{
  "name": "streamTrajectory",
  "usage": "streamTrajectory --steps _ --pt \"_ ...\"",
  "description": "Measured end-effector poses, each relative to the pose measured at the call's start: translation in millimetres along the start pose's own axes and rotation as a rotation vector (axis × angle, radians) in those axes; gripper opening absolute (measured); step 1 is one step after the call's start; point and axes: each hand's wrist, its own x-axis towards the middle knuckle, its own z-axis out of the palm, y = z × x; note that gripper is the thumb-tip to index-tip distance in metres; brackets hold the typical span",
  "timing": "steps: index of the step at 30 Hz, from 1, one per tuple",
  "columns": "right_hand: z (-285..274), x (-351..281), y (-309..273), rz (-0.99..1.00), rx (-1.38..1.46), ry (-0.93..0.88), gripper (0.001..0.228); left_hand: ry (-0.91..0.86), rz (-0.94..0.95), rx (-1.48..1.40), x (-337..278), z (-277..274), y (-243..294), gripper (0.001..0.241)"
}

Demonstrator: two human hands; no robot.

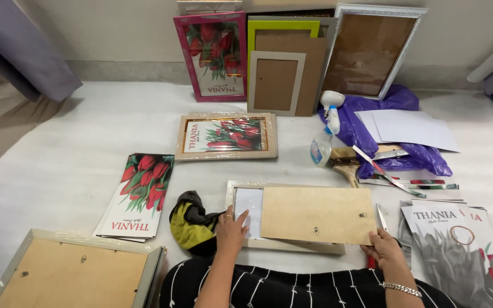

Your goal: Cleaning a picture frame with a brush and cloth before inserting a paper liner and wooden backing board.

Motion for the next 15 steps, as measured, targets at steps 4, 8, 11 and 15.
streamTrajectory --steps 4,8,11,15 --pt "-3 5 0 -0.005 0.008 -0.026 0.038 -0.04 0.041 0.028 -2 -1 6 0.058" --pt "-4 -1 -1 0.017 -0.032 -0.008 0.037 -0.014 0.064 0.071 0 8 5 0.059" --pt "1 4 3 0.003 -0.05 -0.004 0.036 -0.058 0.045 0.091 4 5 8 0.059" --pt "16 -13 -2 -0.018 -0.102 0.007 0.037 -0.195 -0.04 0.069 3 -13 18 0.06"
